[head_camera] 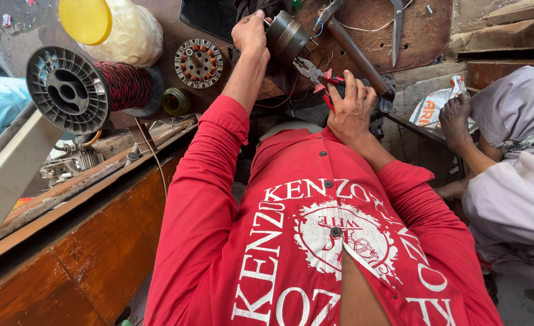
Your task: The person works on an electric motor rotor, using pliers to strip and adjust wires while rotating the component. They briefly pause to drink from a bottle before resuming wire work.
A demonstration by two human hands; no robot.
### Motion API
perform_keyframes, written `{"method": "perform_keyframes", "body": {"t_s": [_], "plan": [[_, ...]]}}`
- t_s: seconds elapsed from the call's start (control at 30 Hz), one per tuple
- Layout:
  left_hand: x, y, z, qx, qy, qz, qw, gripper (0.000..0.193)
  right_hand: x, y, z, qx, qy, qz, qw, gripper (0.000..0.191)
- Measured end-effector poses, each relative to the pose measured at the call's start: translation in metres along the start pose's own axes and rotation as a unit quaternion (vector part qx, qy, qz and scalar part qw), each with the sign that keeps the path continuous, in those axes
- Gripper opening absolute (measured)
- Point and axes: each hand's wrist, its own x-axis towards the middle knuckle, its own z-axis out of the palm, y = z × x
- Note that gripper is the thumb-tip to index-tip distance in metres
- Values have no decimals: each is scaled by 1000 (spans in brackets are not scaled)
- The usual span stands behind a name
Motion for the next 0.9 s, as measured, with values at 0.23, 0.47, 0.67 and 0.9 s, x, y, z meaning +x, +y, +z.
{"method": "perform_keyframes", "body": {"t_s": [0.23,0.47,0.67,0.9], "plan": [[-3,1,7,59,21,8,998,22,1,-1,-3,11,8,0,1000,53],[1,-11,6,-23,-81,66,994,21,10,11,-6,287,-69,34,955,52],[-1,-12,8,-63,-113,95,987,20,18,11,-16,344,-105,57,931,49],[5,-21,7,-93,-136,123,979,19,30,26,-19,728,-355,272,520,49]]}}
